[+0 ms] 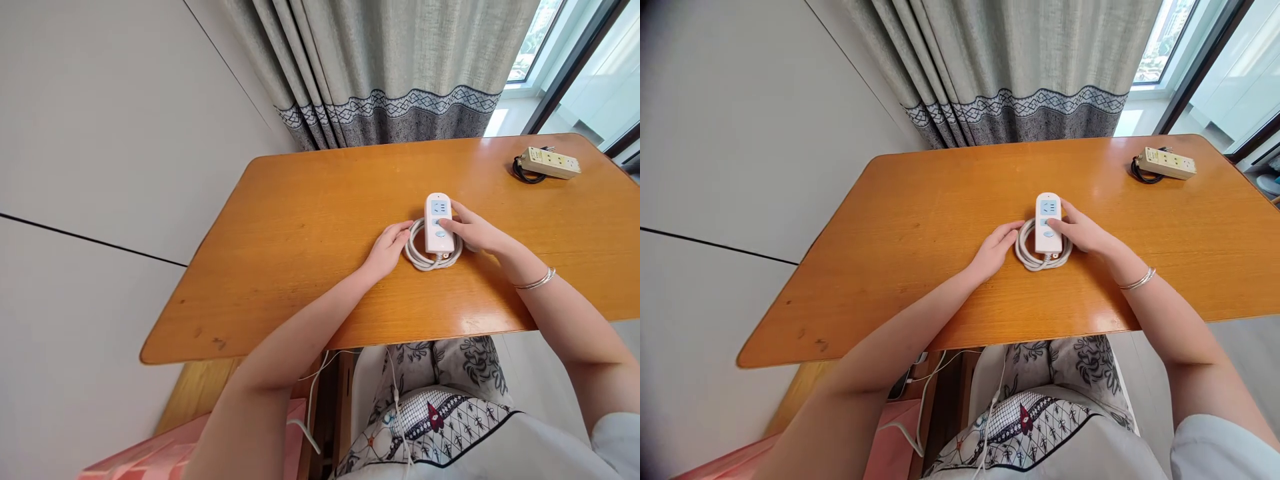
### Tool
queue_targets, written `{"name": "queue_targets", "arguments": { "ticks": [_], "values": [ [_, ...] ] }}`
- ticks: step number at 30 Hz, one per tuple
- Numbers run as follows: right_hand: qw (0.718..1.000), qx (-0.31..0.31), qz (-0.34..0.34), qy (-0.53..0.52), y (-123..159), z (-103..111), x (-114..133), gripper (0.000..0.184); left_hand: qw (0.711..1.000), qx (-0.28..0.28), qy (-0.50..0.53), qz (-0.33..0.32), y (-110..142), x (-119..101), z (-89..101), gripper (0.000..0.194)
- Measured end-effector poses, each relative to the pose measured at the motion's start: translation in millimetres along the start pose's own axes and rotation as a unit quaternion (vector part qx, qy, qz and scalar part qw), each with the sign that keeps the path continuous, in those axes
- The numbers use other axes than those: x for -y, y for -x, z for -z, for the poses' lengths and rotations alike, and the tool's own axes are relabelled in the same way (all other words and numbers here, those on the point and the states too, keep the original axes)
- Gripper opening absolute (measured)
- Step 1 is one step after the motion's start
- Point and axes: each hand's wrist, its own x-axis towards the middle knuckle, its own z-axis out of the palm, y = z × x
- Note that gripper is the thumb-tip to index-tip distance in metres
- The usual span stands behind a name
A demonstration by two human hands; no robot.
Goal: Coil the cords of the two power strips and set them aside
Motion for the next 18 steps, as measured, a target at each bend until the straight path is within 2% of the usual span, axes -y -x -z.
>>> {"name": "queue_targets", "arguments": {
  "ticks": [3, 6, 11, 14, 18],
  "values": [
    [0.998, -0.045, -0.031, 0.001, 11, 42, -7, 0.054, 0.999, 0.035, -0.016, 0.012, -2, 2, 5.0, 0.018],
    [0.990, -0.133, -0.043, 0.026, 32, 97, -14, 0.042, 0.998, 0.047, -0.029, 0.027, -3, -1, 5.9, 0.016],
    [0.957, -0.247, -0.145, 0.054, 61, 183, -21, 0.047, 0.997, 0.056, -0.041, 0.020, -2, -8, 1.5, 0.014],
    [0.935, -0.310, -0.165, 0.052, 67, 215, -26, 0.049, 0.996, 0.071, -0.061, 0.004, 0, -9, 0.3, 0.014],
    [0.923, -0.330, -0.178, 0.084, 63, 236, -33, 0.048, 0.992, 0.083, -0.089, -0.013, 1, -7, 2.0, 0.013]
  ]
}}
